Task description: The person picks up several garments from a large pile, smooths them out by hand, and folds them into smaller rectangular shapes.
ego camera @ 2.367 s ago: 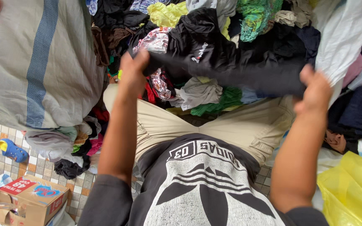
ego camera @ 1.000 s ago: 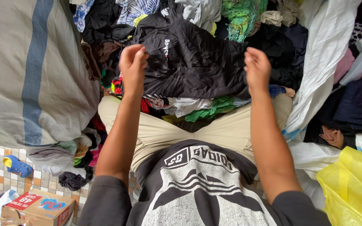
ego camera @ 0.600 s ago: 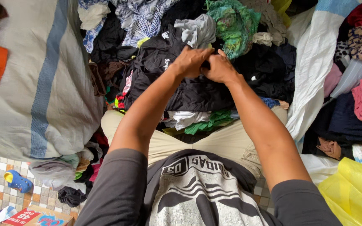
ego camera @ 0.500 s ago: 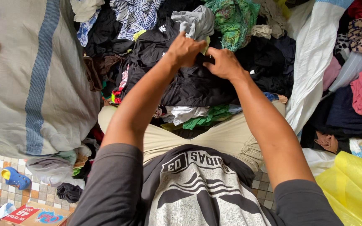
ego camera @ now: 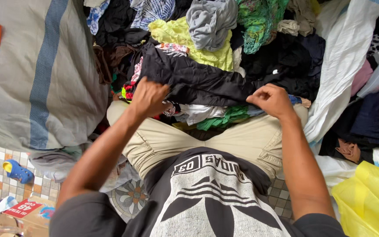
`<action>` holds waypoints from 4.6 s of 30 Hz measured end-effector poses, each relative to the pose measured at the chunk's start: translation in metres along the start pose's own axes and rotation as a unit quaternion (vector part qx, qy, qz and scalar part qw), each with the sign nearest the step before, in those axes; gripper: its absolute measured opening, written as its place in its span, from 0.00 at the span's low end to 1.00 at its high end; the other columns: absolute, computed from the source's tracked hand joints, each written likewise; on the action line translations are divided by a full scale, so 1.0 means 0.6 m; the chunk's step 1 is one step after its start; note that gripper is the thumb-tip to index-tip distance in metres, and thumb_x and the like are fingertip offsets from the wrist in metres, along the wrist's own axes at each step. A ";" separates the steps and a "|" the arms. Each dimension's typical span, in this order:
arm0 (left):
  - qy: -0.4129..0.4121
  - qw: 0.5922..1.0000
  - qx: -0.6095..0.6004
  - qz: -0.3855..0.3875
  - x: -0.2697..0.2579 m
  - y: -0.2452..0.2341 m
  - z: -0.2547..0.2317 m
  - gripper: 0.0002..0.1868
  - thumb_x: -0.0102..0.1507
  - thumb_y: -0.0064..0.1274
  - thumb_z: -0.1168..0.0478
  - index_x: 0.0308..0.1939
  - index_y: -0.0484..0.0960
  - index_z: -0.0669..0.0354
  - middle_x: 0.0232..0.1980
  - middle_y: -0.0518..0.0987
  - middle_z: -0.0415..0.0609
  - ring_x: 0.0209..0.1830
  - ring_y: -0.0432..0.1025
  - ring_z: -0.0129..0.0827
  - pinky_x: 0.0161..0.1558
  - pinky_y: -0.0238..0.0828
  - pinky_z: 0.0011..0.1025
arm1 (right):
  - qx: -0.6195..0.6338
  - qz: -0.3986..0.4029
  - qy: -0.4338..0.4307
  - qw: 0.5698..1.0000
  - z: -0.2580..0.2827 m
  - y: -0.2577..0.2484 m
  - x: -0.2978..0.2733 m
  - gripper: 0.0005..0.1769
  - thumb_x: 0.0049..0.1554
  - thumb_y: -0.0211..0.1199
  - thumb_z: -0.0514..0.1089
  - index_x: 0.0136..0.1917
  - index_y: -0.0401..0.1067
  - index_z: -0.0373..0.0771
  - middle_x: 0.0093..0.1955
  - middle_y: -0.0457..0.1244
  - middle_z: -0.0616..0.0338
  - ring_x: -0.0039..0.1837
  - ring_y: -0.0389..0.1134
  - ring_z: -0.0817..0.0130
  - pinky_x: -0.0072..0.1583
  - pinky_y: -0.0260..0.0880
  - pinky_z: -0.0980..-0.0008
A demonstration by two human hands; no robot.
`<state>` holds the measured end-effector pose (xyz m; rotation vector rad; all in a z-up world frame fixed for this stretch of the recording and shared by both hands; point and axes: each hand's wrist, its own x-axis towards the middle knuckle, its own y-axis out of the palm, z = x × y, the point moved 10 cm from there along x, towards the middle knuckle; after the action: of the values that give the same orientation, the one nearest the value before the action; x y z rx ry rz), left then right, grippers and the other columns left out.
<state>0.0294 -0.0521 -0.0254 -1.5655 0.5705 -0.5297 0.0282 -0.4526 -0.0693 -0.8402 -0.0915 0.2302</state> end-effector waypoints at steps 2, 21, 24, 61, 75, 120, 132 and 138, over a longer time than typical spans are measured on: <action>-0.107 0.991 -0.078 0.006 -0.066 0.044 -0.009 0.29 0.51 0.75 0.37 0.43 0.85 0.51 0.30 0.84 0.47 0.34 0.82 0.50 0.44 0.71 0.50 | 0.010 -0.083 0.102 0.991 -0.054 -0.008 -0.015 0.11 0.70 0.78 0.59 0.50 0.84 0.55 0.45 0.71 0.61 0.52 0.76 0.56 0.58 0.76 0.59; -0.605 0.749 -0.256 -0.087 -0.200 0.114 0.111 0.29 0.52 0.75 0.29 0.36 0.84 0.45 0.32 0.86 0.48 0.43 0.86 0.53 0.41 0.81 0.47 | 0.225 -0.014 -0.041 0.973 0.351 0.282 0.115 0.14 0.60 0.79 0.48 0.60 0.84 0.51 0.60 0.71 0.64 0.61 0.76 0.61 0.59 0.79 0.66; -0.472 0.814 -0.244 -0.235 -0.134 0.059 0.075 0.17 0.55 0.70 0.50 0.34 0.80 0.54 0.37 0.81 0.56 0.43 0.81 0.60 0.44 0.78 0.55 | 0.347 0.002 0.045 0.937 0.350 0.282 0.157 0.25 0.59 0.84 0.55 0.66 0.82 0.51 0.64 0.72 0.57 0.65 0.76 0.59 0.59 0.81 0.66; -0.301 0.372 -0.856 -0.195 0.084 0.129 -0.229 0.06 0.65 0.67 0.71 0.44 0.86 0.64 0.39 0.86 0.49 0.38 0.84 0.33 0.43 0.85 0.31 | 0.726 -0.034 0.248 0.641 0.107 0.243 -0.095 0.20 0.67 0.67 0.59 0.68 0.72 0.53 0.64 0.75 0.50 0.60 0.80 0.53 0.56 0.85 0.51; -0.501 0.456 -0.729 -0.096 -0.073 0.202 -0.182 0.35 0.70 0.70 0.51 0.73 0.67 0.59 0.54 0.80 0.62 0.47 0.87 0.45 0.47 0.90 0.35 | 0.605 -0.086 0.364 0.703 0.075 0.245 -0.087 0.33 0.43 0.73 0.21 0.62 0.79 0.38 0.53 0.75 0.50 0.52 0.79 0.55 0.53 0.84 0.57; -0.291 0.588 -0.754 -0.004 0.081 0.120 -0.307 0.23 0.56 0.82 0.64 0.54 0.93 0.58 0.45 0.91 0.51 0.40 0.82 0.34 0.50 0.83 0.40 | 0.539 -0.291 0.486 0.624 0.047 0.145 -0.238 0.31 0.52 0.87 0.55 0.51 0.84 0.23 0.44 0.70 0.47 0.50 0.72 0.60 0.55 0.71 0.56; -0.219 0.949 -0.224 0.036 0.049 0.111 -0.209 0.57 0.60 0.61 0.32 0.89 0.59 0.46 0.87 0.62 0.66 0.86 0.56 0.62 0.76 0.55 0.61 | 0.743 -0.416 0.359 0.382 -0.093 -0.089 -0.228 0.25 0.56 0.67 0.31 0.67 0.77 0.30 0.67 0.72 0.41 0.68 0.74 0.45 0.71 0.77 0.43; -0.255 0.948 -0.153 0.118 0.036 0.167 -0.189 0.64 0.55 0.67 0.34 0.91 0.53 0.42 0.89 0.58 0.59 0.89 0.51 0.57 0.79 0.51 0.63 | 0.700 -0.626 -0.066 0.338 -0.209 -0.459 -0.246 0.31 0.62 0.65 0.37 0.76 0.70 0.23 0.75 0.67 0.33 0.76 0.69 0.36 0.81 0.68 0.36</action>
<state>-0.0312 -0.1580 -0.1176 -1.8090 0.4424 0.1594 -0.0479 -0.7566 0.0544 1.2041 -0.5702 -1.0671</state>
